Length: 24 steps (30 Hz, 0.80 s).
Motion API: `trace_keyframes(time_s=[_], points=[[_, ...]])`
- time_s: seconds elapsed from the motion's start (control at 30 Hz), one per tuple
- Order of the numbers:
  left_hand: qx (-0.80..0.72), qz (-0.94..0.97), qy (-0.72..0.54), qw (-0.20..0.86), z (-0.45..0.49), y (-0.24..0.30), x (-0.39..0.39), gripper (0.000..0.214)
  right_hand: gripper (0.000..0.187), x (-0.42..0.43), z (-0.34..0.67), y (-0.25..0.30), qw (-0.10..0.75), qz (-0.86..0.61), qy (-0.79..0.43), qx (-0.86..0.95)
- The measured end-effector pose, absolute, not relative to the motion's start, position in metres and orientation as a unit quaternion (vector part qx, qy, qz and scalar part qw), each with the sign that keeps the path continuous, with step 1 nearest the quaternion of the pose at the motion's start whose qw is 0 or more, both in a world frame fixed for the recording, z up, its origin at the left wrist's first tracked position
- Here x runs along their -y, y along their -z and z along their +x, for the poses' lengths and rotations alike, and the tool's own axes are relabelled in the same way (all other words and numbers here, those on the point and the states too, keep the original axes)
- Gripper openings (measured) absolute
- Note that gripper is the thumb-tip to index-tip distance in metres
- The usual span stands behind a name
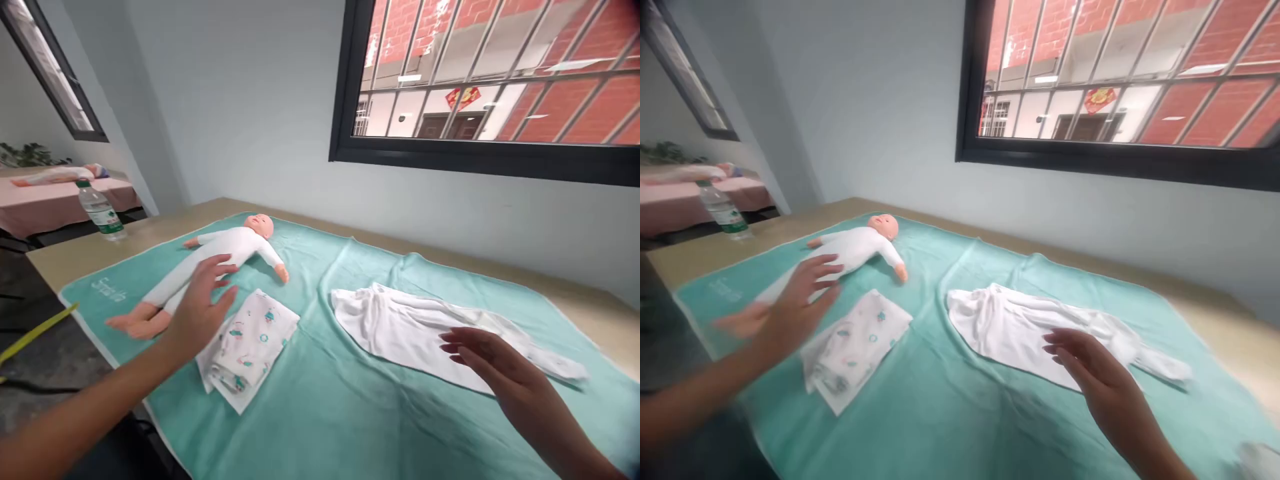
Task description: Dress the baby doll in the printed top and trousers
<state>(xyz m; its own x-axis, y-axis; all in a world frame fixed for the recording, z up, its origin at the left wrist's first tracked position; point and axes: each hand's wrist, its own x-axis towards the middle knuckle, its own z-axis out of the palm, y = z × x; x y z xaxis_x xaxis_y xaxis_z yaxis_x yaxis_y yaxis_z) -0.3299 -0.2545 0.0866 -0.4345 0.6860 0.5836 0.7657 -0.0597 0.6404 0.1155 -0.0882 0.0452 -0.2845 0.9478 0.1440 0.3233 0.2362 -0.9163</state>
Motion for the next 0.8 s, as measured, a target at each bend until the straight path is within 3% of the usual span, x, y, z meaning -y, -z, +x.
trace_keyframes(time_s=[0.17,0.33,0.43,0.57,0.67,0.8], points=[[0.612,-0.604,0.509,-0.025,-0.187,-0.072,0.176,0.023,0.03,0.105,0.148,-0.036,0.412,-0.468,-0.415,0.663],[0.661,-0.7,0.269,0.014,-0.103,-0.041,0.103,0.028,0.024,0.084,0.162,-0.016,0.426,-0.483,-0.314,0.698],[0.717,-0.672,0.18,0.041,-0.094,-0.026,0.078,0.032,0.021,0.076,0.177,0.001,0.431,-0.484,-0.19,0.737],[0.731,-0.652,0.185,0.077,-0.106,-0.006,0.071,0.028,0.018,0.069,0.189,0.014,0.429,-0.506,-0.102,0.741],[0.715,-0.655,0.222,0.099,-0.112,0.003,0.073,0.031,0.028,0.063,0.191,0.017,0.437,-0.579,-0.095,0.682],[0.711,-0.663,0.206,0.109,-0.111,0.002,0.075,0.031,0.041,0.059,0.189,0.018,0.363,-0.664,-0.135,0.64]])
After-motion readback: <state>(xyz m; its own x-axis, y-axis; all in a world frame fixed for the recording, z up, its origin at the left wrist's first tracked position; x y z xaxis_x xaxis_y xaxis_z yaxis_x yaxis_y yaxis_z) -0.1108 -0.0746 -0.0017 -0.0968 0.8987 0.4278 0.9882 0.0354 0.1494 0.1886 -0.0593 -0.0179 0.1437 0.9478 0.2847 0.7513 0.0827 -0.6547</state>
